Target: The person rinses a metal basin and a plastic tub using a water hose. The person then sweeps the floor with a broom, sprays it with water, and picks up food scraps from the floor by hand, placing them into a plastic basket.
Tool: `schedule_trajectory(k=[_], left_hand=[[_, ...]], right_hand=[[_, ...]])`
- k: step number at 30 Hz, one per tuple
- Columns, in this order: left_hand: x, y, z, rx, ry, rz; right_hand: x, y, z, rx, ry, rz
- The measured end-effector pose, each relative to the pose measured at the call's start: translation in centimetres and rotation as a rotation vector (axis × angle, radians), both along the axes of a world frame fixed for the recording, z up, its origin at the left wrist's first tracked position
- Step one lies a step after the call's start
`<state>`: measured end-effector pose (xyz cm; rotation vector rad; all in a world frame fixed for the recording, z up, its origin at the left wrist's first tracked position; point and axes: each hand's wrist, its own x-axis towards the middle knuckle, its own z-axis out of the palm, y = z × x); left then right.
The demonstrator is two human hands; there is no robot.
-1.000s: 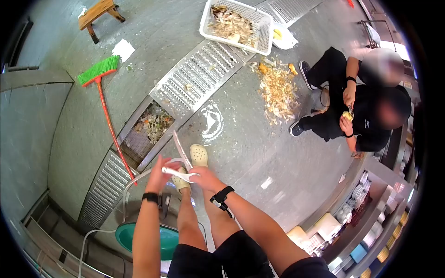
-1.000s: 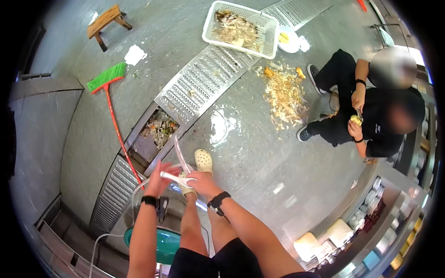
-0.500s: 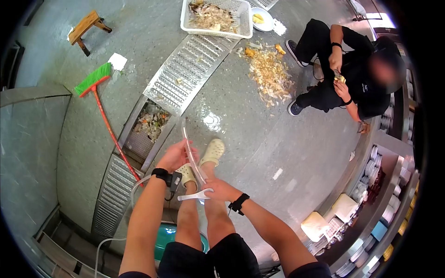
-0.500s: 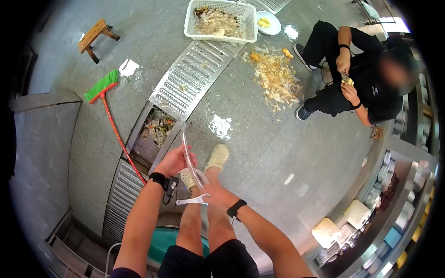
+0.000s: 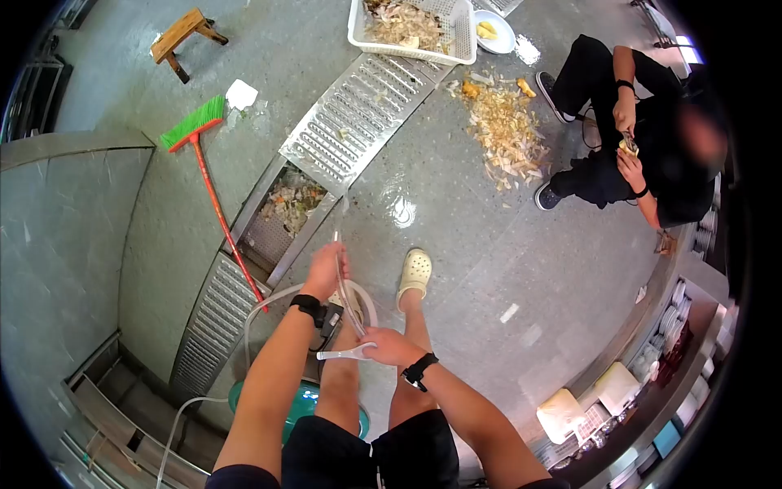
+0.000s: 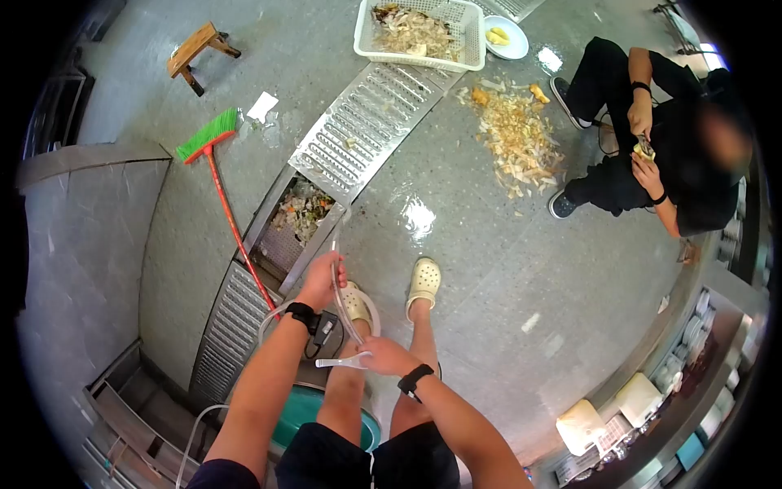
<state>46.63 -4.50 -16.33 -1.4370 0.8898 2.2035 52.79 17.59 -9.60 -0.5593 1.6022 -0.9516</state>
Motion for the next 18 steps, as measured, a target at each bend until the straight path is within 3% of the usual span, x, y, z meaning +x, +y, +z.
schedule_trajectory(k=[4,10,13,16,18], left_hand=[[-0.6,0.1,-0.3,-0.133,-0.049,0.013],[-2.7,3.4,-0.7,-0.286,-0.105,0.022],[-4.3,5.2,-0.4,-0.438,-0.137,-0.042],[-4.9,5.7,-0.2,-0.410,-0.143,-0.018],[-2.6,4.8,-5.2,-0.685,0.026,-0.212]], right_hand=[[-0.7,1.9,-1.9,-0.020,-0.004,-0.087],[-3.9,5.0,-2.5,-0.016,0.003,0.009],[-5.0,6.4,-2.4,0.077,-0.039,0.008],[-6.2,6.7,-1.8,0.099,-0.186,0.000],[-6.7,6.0,-1.1,0.099,-0.133,0.029]])
